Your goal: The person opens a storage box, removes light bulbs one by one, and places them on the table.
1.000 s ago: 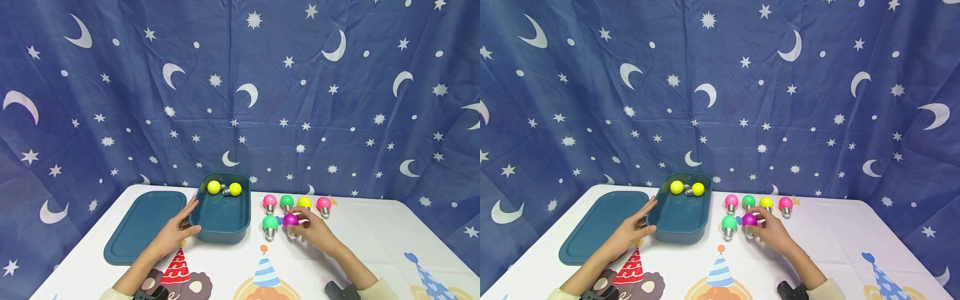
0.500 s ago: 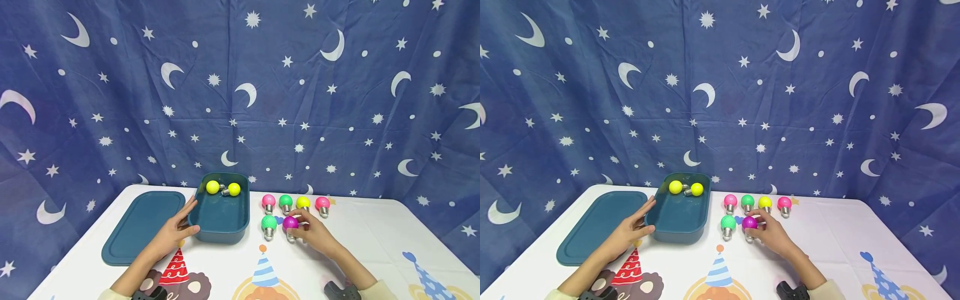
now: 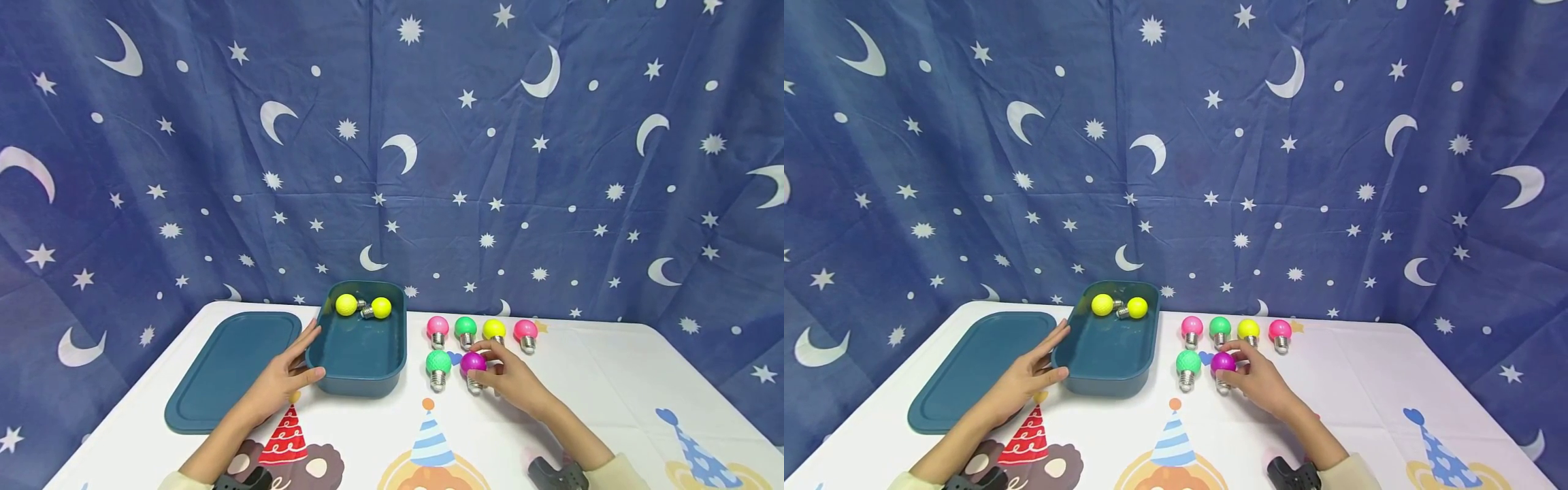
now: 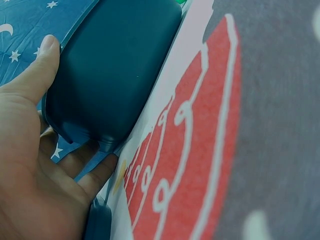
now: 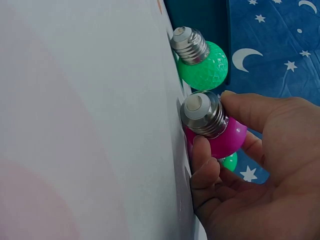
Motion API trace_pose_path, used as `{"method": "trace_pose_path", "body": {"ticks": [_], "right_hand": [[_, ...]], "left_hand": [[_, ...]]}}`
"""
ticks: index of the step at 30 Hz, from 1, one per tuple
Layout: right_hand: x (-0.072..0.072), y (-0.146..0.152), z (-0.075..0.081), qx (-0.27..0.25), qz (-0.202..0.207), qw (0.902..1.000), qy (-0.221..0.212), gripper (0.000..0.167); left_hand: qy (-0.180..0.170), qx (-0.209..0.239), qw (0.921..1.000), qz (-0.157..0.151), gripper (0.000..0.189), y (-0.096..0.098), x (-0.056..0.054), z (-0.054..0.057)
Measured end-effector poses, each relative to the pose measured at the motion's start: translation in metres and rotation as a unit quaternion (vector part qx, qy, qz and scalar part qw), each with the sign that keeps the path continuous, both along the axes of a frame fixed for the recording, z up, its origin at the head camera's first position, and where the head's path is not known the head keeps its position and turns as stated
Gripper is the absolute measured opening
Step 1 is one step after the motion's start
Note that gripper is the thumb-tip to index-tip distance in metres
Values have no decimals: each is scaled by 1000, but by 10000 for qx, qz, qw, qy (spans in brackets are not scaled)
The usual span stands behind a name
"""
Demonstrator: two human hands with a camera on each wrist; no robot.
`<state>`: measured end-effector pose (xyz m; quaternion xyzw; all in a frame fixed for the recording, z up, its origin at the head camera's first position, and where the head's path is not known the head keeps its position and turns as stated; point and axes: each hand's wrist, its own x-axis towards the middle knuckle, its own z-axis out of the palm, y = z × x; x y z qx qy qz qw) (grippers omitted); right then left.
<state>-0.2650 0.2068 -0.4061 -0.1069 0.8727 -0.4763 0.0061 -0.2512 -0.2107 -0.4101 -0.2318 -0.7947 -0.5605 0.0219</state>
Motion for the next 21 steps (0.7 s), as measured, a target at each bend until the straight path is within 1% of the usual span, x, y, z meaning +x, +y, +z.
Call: {"method": "trace_pose_path", "body": {"ticks": [7, 16, 21], "right_hand": [[1, -1, 0, 82, -7, 10000, 48, 43], [1, -1, 3, -32, 105, 9999, 104, 47], [-1, 0, 1, 119, -39, 9999, 100, 47]], "left_hand": [[-5, -18, 10000, 19, 72, 0, 0, 0], [-3, -25, 10000, 46, 70, 0, 0, 1], [-27, 16, 10000, 12, 70, 0, 0, 1]]}}
